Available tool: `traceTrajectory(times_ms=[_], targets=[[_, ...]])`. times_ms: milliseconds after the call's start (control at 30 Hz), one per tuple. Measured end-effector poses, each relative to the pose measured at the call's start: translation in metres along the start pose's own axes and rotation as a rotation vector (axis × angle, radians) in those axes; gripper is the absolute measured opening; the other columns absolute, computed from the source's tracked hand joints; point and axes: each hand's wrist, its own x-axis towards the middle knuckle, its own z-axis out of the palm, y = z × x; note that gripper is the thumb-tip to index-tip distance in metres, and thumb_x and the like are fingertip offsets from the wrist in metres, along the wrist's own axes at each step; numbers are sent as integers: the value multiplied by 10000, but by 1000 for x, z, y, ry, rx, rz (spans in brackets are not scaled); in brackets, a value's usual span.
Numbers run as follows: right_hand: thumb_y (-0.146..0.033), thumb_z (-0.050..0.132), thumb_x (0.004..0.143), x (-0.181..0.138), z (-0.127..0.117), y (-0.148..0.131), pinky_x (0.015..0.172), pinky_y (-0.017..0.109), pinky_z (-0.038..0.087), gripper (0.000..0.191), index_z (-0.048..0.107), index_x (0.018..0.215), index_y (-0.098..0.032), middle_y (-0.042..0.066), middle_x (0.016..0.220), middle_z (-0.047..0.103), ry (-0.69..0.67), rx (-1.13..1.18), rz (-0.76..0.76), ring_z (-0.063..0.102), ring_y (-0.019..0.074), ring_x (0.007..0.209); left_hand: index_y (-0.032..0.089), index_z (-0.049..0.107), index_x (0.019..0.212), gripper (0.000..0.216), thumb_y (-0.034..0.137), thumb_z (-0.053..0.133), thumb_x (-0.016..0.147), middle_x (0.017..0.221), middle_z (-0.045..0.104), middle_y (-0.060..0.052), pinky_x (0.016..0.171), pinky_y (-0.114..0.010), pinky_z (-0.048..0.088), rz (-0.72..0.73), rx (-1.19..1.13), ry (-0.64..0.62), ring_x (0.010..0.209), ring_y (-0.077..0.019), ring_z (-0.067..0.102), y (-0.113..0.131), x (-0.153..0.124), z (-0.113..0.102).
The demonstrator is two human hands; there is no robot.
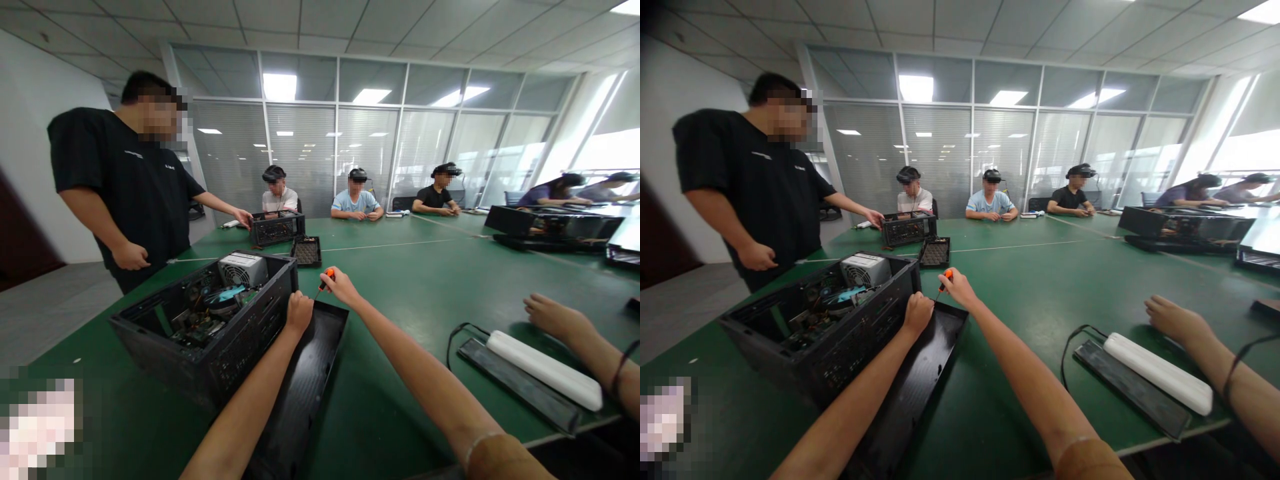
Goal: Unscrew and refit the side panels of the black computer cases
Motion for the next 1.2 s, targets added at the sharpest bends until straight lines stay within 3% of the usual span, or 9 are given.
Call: traceTrajectory(times_ms=[300, 533, 800, 1200], targets=[[-439, 440, 797, 8, 1, -5, 507, 223, 406, 238, 460, 772, -203, -63, 500, 523, 45, -12, 26, 531, 112, 458, 130, 646, 711, 290, 163, 377, 814, 737, 602, -138, 716, -366, 303, -2, -14, 0, 826, -236, 473, 2, -2, -2], [-433, 440, 798, 3, -4, 1, 510, 219, 425, 232, 457, 788, -202, -55, 526, 542, 26, 32, 36, 542, 104, 464, 175, 666, 841, 254, 238, 425, 790, 759, 613, -91, 734, -305, 356, -126, -141, -19, 789, -198, 512, -7, 5, 5], [-462, 428, 792, 2, -11, 14, 496, 212, 435, 270, 458, 846, -199, -38, 618, 571, 68, 122, 61, 543, 95, 481, 221, 658, 877, 202, 285, 483, 798, 816, 626, -36, 767, -229, 372, -51, -249, -69, 803, -145, 524, -24, 14, 12], [-492, 426, 775, -4, 1, 33, 495, 224, 440, 304, 460, 853, -200, -28, 627, 576, 130, 201, 106, 542, 105, 483, 186, 659, 861, 258, 303, 433, 815, 751, 574, -80, 741, -276, 367, -32, -57, -77, 780, -182, 514, -16, 12, 10]])
